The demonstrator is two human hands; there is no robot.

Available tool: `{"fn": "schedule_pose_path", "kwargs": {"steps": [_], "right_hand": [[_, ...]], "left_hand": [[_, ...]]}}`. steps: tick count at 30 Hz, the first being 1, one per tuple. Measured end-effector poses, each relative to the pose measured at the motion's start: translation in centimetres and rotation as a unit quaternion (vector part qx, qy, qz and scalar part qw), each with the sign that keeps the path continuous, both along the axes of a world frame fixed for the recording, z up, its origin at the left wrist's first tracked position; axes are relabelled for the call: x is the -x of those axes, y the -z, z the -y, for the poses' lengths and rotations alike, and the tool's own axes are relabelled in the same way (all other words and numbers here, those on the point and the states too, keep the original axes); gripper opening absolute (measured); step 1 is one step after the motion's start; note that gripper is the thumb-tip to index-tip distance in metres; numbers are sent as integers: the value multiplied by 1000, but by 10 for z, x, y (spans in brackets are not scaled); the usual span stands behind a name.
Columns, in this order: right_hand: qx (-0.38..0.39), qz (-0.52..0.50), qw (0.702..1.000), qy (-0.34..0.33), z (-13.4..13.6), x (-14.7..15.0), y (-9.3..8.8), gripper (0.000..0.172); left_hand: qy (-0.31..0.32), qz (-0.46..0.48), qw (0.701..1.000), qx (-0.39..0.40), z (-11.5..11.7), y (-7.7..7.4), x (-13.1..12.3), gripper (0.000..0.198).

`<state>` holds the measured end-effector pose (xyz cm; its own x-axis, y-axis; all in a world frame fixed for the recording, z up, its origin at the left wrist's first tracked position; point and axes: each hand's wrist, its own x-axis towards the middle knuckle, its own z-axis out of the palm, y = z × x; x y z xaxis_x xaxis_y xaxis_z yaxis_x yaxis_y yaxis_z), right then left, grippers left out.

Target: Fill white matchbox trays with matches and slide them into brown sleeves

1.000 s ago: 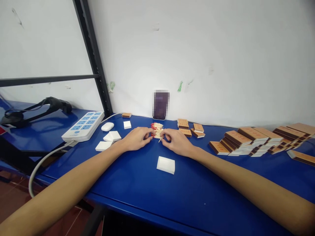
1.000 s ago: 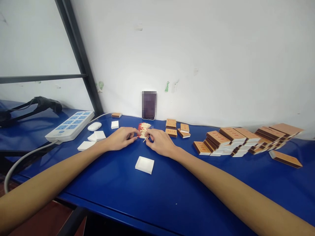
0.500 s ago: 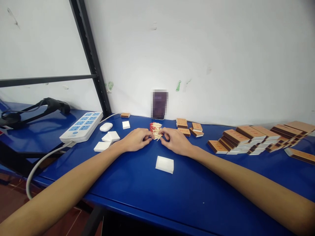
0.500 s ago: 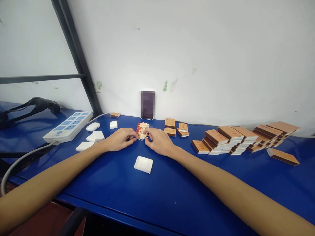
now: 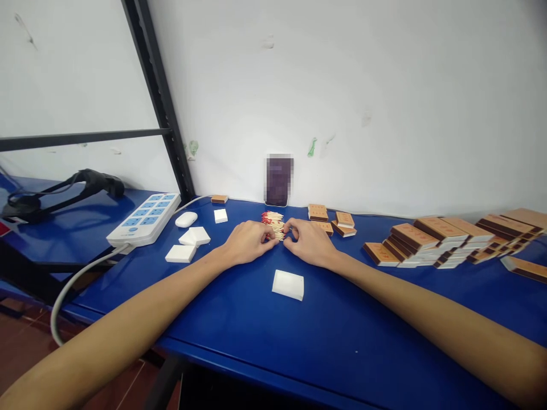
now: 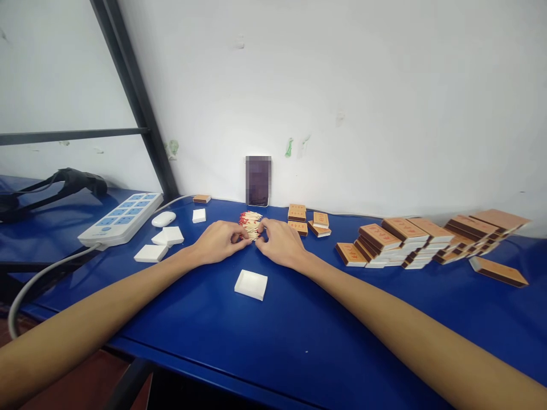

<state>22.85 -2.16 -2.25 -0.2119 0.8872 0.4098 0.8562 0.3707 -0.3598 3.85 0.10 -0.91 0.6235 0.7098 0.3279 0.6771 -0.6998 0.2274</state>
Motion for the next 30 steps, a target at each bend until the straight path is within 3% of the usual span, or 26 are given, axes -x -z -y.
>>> {"fn": "schedule_pose_path", "kwargs": {"steps": [10, 25, 30], "right_hand": [[13, -17, 1000, -11, -3, -2, 0, 14], [36, -48, 998, -5, -5, -3, 1, 10], [13, -84, 996, -5, -5, -7, 3, 11]], "left_hand": [[30, 5, 1000, -3, -3, 0, 8, 17], [125, 0, 991, 55, 1, -5, 18, 15], [129, 4, 989, 68, 3, -7, 19, 15]]}}
